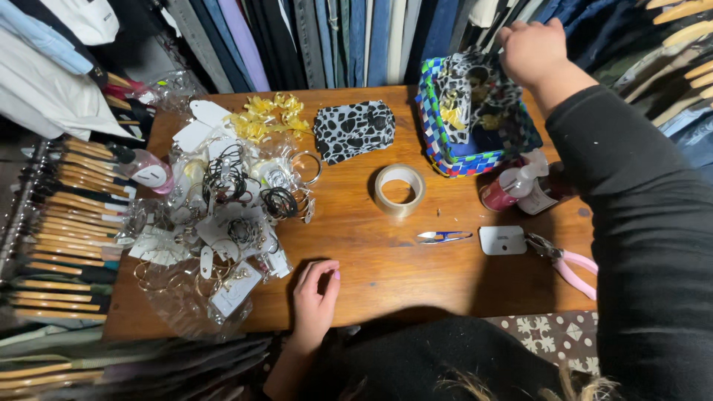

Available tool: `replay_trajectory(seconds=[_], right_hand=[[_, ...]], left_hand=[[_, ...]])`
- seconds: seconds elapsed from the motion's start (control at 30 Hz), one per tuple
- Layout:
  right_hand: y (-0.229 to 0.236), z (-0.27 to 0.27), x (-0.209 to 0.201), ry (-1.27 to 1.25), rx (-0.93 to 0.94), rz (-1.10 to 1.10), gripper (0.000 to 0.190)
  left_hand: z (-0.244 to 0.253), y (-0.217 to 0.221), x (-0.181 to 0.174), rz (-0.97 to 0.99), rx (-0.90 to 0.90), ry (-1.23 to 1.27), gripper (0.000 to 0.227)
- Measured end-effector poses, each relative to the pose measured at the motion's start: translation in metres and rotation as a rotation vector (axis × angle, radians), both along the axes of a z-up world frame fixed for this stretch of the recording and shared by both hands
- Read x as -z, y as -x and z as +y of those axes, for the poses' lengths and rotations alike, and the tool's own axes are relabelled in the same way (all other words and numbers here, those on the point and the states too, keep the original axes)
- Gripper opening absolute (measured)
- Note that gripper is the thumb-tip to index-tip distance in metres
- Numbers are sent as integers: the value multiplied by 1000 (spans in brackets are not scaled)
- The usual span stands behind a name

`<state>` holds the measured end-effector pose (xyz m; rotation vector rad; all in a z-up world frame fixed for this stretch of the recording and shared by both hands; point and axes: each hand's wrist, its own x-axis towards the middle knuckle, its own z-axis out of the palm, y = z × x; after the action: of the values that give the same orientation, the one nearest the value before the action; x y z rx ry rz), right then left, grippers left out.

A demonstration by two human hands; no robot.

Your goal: The person places items into patterned small bags and secures them using adhesive tape, also adding decorative bows to some of the packaged items.

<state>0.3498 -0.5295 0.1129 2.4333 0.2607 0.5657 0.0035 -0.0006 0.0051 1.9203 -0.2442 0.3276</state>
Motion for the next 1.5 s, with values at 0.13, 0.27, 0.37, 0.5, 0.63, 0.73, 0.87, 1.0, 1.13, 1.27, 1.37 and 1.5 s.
replay_trajectory(seconds=[0.13, 0.27, 0.37, 0.5, 0.63, 0.73, 0.87, 1.0, 1.13, 1.27, 1.37, 1.5], right_hand=[[53, 91, -51, -177, 423, 674, 66], [34, 68, 13, -493, 675, 1223, 103], [39, 53, 43, -300, 590, 1179, 72], [22, 20, 93, 43, 399, 1110, 33], [15, 17, 67, 70, 392, 1083, 35], [13, 22, 35, -274, 517, 1265, 28], [-17, -5, 9, -395, 424, 912, 41], [-80, -124, 74, -354, 27, 124, 54], [-39, -49, 35, -441, -14, 339, 57], [5, 45, -17, -363, 8, 281, 66], [31, 140, -55, -499, -92, 405, 59], [54, 253, -52, -784, 242, 814, 55]], left_hand=[[1, 2, -14, -19, 9, -6, 12], [2, 2, -13, -62, 29, -17, 10], [1, -1, -6, -47, 35, 33, 10], [2, 2, -13, -60, 54, 8, 10], [2, 3, -11, -78, 31, 6, 9], [3, 2, -12, -83, 28, 18, 10], [4, 3, -21, -98, 50, -1, 10], [4, 3, -21, -104, 40, -3, 11], [4, 2, -14, -94, 73, 15, 10], [5, 1, -17, -116, 106, -15, 10], [6, -4, -19, -131, 128, -11, 9], [8, -2, -15, -125, 171, -7, 9]])
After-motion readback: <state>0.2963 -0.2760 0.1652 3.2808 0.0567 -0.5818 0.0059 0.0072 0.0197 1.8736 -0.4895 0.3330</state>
